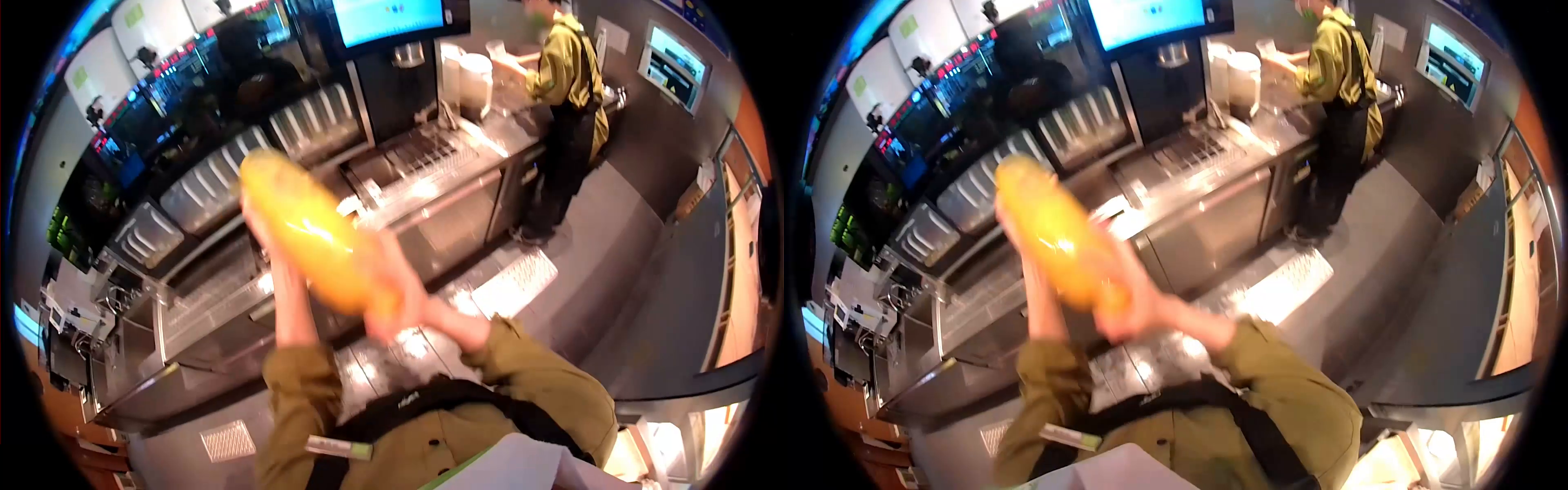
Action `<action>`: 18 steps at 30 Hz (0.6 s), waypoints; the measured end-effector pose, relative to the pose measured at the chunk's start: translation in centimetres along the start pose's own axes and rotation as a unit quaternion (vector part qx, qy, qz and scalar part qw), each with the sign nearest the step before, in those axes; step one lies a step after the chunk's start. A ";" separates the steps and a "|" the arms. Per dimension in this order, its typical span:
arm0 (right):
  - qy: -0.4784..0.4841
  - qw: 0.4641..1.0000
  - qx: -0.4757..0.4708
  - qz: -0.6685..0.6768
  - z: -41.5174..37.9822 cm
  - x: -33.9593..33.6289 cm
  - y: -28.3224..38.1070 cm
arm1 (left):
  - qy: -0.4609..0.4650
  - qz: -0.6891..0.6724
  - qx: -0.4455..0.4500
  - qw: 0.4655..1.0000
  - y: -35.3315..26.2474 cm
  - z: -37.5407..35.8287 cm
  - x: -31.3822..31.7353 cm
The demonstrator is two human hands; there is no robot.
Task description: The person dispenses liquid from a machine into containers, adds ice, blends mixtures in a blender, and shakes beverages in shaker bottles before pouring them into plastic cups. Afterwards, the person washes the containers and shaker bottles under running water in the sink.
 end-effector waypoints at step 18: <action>-0.027 0.978 -0.042 -0.204 -5.1 -9.5 -1.7 | -0.022 -0.324 -0.276 0.905 18.2 0.1 9.7</action>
Point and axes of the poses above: each hand's wrist, its own z-axis towards the middle knuckle, its own x-axis out of the palm, y = z × x, the point moved 4 cm from there along z, towards the middle knuckle, and after that the axes turned 14 degrees about -z, right-handed, at the moved point
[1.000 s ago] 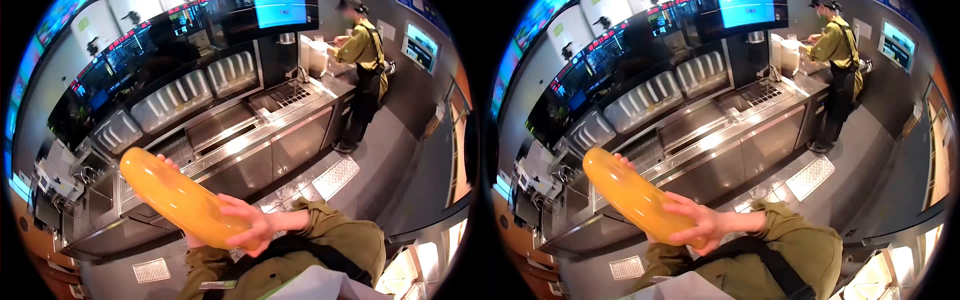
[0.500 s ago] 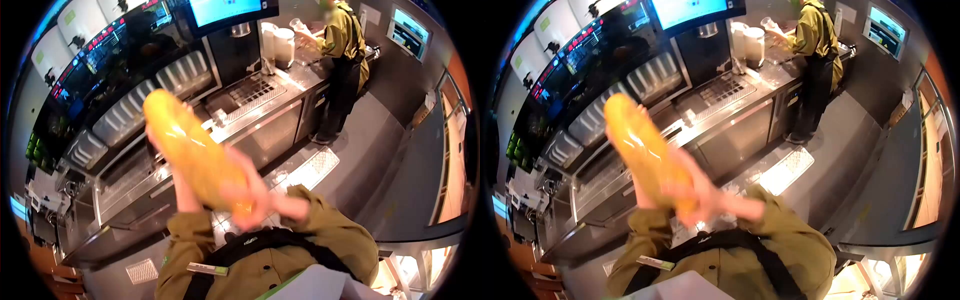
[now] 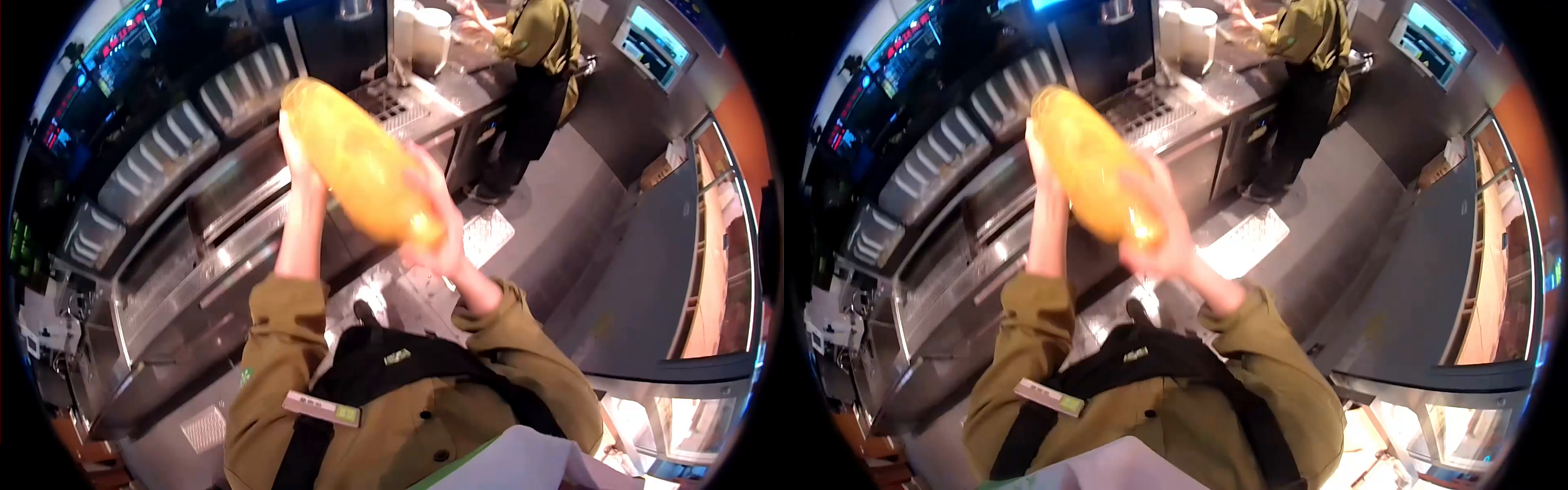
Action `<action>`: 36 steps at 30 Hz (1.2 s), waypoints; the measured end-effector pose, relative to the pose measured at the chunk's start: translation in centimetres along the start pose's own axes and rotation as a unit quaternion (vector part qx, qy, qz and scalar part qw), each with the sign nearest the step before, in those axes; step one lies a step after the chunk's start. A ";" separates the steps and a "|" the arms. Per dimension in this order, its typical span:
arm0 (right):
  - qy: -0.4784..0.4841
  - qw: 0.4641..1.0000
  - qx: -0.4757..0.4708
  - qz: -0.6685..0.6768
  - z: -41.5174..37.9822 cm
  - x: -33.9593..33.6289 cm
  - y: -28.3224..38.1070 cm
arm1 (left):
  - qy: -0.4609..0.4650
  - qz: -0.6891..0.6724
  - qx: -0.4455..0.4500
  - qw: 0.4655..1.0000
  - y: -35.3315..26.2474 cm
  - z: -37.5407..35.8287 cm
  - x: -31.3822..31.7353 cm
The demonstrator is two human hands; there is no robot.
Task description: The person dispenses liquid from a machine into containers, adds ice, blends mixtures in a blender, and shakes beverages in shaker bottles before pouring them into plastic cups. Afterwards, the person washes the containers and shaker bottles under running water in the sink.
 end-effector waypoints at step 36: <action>-0.038 0.996 0.076 -0.024 9.5 2.7 -17.9 | -0.081 0.039 -0.003 0.996 3.7 19.1 -13.2</action>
Point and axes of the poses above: each hand's wrist, its own z-axis towards the middle knuckle, its own x-axis out of the palm, y = z × x, the point moved 4 cm from there along z, towards the middle knuckle, and after that the axes turned 14 degrees about -z, right-handed, at the moved point
